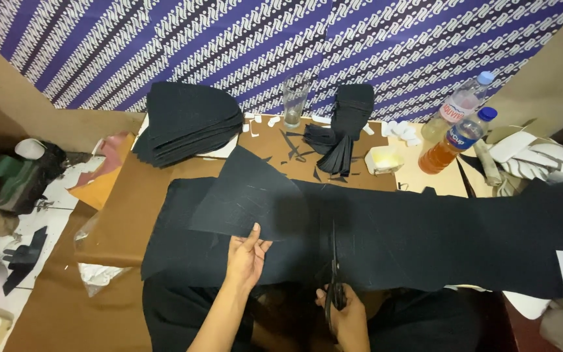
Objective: The person uses shears to cut a large piece of black fabric into curved shapes on a work table. They repeatedly cut along marked outlines, remove the cut pieces, and stack them on the left side of the table.
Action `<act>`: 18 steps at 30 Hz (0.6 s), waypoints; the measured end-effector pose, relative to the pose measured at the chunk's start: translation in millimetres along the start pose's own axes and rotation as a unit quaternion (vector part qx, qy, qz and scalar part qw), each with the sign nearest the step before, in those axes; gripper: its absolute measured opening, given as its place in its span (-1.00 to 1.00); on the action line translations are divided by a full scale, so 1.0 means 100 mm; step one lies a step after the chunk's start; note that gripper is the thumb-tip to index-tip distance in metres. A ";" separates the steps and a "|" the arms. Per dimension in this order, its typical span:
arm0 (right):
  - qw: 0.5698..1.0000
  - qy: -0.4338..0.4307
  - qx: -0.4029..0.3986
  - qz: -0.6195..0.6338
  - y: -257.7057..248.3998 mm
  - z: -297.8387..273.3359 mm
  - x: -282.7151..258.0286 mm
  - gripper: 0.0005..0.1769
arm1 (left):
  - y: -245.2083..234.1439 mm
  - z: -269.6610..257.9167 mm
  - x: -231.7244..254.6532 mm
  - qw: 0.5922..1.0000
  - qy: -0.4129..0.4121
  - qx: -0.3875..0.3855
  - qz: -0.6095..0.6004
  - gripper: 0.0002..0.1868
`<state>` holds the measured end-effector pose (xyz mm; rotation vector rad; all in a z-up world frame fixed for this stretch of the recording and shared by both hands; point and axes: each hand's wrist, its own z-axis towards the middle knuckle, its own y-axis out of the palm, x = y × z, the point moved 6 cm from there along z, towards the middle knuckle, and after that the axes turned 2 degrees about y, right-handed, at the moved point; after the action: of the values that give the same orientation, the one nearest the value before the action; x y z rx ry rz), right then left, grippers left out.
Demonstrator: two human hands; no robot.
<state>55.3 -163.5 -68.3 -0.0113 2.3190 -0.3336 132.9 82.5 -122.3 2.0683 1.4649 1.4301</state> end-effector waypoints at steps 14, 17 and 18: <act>1.000 0.008 0.009 -0.020 -0.06 0.16 0.19 -0.59 | 0.10 0.26 0.48 0.985 0.013 0.009 0.172 0.18; 0.999 0.023 0.011 -0.046 -0.05 0.13 0.14 -0.59 | 0.21 0.34 0.67 0.991 0.072 -0.013 0.112 -0.39; 0.999 0.024 0.011 -0.046 -0.04 0.11 0.13 -0.59 | 0.30 0.31 0.73 0.991 0.072 -0.013 0.112 -0.39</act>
<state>53.3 -171.5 -83.9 -0.1004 2.3670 -0.4106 177.4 138.0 -76.6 2.2141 1.2874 1.7040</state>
